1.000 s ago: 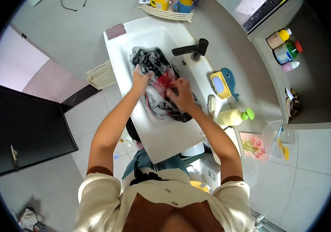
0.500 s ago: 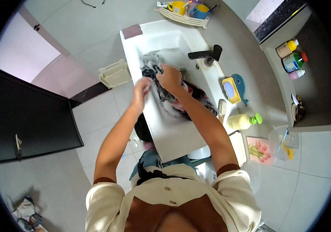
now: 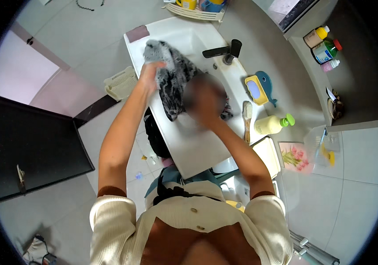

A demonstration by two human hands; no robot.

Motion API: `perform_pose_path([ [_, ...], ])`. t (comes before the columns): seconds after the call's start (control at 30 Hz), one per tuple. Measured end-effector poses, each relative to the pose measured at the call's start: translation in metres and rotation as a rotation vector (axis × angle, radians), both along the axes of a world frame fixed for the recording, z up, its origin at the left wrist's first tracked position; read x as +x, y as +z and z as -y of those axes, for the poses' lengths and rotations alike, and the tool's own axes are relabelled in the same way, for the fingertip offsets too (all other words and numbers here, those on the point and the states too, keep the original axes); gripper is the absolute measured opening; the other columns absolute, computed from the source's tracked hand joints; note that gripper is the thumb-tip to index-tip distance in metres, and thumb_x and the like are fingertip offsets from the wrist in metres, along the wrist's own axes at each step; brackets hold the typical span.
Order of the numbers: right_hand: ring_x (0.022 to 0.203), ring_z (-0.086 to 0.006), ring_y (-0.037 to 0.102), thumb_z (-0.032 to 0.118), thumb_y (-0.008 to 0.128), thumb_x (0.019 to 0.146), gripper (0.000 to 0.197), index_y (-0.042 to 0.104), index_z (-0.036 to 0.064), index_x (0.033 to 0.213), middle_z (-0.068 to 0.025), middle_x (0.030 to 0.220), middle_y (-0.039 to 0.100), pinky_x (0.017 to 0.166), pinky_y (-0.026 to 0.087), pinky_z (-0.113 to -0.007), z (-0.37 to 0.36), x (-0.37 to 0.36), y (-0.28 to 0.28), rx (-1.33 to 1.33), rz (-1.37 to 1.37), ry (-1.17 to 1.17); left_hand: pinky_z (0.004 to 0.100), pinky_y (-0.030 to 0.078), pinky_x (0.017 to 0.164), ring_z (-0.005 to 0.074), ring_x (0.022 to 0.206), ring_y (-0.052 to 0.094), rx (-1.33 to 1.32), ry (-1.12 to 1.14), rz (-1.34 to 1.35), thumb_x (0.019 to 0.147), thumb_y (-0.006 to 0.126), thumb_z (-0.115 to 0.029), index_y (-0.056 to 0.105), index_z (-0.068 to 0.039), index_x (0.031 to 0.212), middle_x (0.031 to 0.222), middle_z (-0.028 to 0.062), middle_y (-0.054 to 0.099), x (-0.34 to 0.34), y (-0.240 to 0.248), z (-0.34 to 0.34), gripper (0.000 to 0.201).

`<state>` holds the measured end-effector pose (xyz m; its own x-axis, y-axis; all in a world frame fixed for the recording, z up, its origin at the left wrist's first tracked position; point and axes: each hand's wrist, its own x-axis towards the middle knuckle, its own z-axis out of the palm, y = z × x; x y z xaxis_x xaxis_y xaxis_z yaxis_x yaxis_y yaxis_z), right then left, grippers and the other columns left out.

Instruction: The person scrubs a backpack with a brush and soapy water in a sink, cleaning both the exterior and the interior compartments before rinsing it and hanging it on a rack.

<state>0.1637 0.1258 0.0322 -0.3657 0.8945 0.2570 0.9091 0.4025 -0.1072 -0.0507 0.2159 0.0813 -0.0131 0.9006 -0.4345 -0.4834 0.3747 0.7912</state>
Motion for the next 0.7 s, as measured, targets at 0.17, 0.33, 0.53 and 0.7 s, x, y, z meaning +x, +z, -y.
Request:
perform_pose_path([
  [0.17,0.105,-0.0309,0.052,-0.006,0.056,0.069,0.074,0.041,0.0171,0.137,-0.0121,0.133,0.049,0.086,0.043,-0.041,-0.021,0.001,0.012,0.151,-0.181,0.0,0.0441,0.045,0.092,0.0305,0.102,0.055,0.252,0.031,0.009,0.071,0.062,-0.009,0.06,0.002,0.101,0.109,0.0169,0.058,0.0,0.048,0.028,0.032],
  [0.33,0.102,-0.0292,0.055,-0.009,0.053,0.069,0.07,0.045,0.0183,0.134,-0.0104,0.129,0.053,0.082,0.046,-0.041,-0.024,-0.025,0.004,0.177,-0.105,0.128,0.0411,0.05,0.087,0.0255,0.093,0.061,0.093,0.116,0.137,0.073,0.059,-0.005,0.054,0.0,0.105,0.102,0.0126,0.061,-0.034,0.05,0.064,0.033],
  [0.53,0.098,-0.0279,0.056,-0.005,0.065,0.066,0.08,0.041,0.0221,0.137,-0.0103,0.126,0.055,0.079,0.049,-0.039,-0.023,-0.03,-0.046,0.067,-0.282,0.329,0.0365,0.051,0.082,0.0228,0.095,0.061,0.056,0.178,0.039,0.082,0.062,-0.02,0.053,-0.001,0.116,0.107,0.0107,0.061,-0.067,0.009,0.086,0.039],
  [0.7,0.092,-0.0304,0.056,-0.007,0.062,0.063,0.063,0.059,0.0166,0.122,-0.0125,0.104,0.062,0.079,0.047,-0.04,-0.049,-0.003,-0.088,-0.39,-0.52,0.444,0.0334,0.048,0.085,0.0218,0.097,0.06,0.11,0.159,-0.342,0.083,0.067,-0.03,0.048,0.002,0.124,0.113,0.011,0.06,-0.045,-0.008,0.091,0.056],
])
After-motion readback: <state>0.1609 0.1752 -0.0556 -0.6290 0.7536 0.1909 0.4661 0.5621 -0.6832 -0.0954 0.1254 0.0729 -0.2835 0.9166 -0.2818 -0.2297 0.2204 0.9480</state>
